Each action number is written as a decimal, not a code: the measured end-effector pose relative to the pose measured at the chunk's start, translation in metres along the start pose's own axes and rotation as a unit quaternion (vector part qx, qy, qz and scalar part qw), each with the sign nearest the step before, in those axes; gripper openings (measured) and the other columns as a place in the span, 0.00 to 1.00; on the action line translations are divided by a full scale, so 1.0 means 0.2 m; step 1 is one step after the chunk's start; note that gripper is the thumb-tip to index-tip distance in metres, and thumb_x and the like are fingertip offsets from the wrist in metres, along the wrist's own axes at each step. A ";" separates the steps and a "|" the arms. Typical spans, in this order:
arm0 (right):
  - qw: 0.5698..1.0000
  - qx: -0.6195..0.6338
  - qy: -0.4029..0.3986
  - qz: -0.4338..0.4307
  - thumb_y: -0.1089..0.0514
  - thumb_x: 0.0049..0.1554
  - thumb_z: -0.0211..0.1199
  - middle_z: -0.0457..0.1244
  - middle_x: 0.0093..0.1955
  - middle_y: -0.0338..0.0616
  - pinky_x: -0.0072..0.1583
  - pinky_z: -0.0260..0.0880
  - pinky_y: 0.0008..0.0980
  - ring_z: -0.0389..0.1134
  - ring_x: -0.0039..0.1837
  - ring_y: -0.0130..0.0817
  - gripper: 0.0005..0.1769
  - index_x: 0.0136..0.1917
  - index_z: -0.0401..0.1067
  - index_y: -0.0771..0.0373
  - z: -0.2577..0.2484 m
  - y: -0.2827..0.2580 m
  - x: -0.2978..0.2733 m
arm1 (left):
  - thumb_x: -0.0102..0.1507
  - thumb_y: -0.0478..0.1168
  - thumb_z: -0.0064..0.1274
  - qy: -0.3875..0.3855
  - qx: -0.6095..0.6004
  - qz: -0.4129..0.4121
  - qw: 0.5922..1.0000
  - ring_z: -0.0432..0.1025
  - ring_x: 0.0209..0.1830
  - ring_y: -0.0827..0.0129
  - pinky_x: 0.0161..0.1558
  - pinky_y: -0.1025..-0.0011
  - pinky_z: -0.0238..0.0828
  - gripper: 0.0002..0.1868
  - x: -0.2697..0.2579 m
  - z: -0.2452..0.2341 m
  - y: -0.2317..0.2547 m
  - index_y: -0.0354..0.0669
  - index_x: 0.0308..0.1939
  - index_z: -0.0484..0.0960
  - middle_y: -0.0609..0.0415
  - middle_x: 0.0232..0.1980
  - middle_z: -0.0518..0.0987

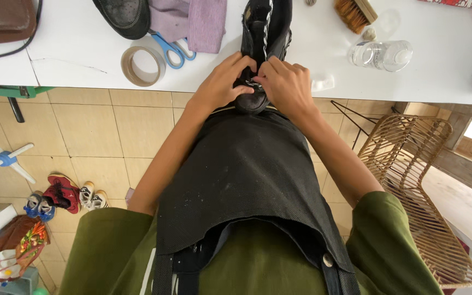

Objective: The person threads a black and white shoelace through the eyelets of a black shoe, pulling the lace through each eyelet and adjusting the length. The person ties the laces into a knot at the top of the shoe.

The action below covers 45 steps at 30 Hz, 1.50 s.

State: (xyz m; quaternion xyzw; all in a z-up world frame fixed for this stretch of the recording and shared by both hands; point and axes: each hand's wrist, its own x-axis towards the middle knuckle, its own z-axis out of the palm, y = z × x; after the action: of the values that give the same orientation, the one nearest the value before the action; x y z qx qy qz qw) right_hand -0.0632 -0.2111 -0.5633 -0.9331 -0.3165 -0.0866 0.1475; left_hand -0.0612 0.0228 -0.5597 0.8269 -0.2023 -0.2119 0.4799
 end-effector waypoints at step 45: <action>0.975 0.117 -0.177 -0.072 0.43 0.60 0.67 0.70 0.34 0.52 0.62 0.68 0.61 0.75 0.41 0.63 0.18 0.41 0.72 0.58 -0.45 0.07 0.14 | 0.69 0.34 0.69 0.130 -0.102 0.372 0.914 0.77 0.29 0.67 0.36 0.71 0.77 0.06 -0.22 -0.75 1.41 0.42 0.37 0.88 0.56 0.32 0.81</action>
State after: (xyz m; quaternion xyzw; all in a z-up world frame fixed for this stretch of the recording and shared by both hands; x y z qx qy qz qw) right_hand -0.0378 -0.2360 -0.4741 -0.8845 -0.4122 0.1072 0.1902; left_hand -0.0529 0.0237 -0.2380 0.6590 -0.4080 0.0717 0.6278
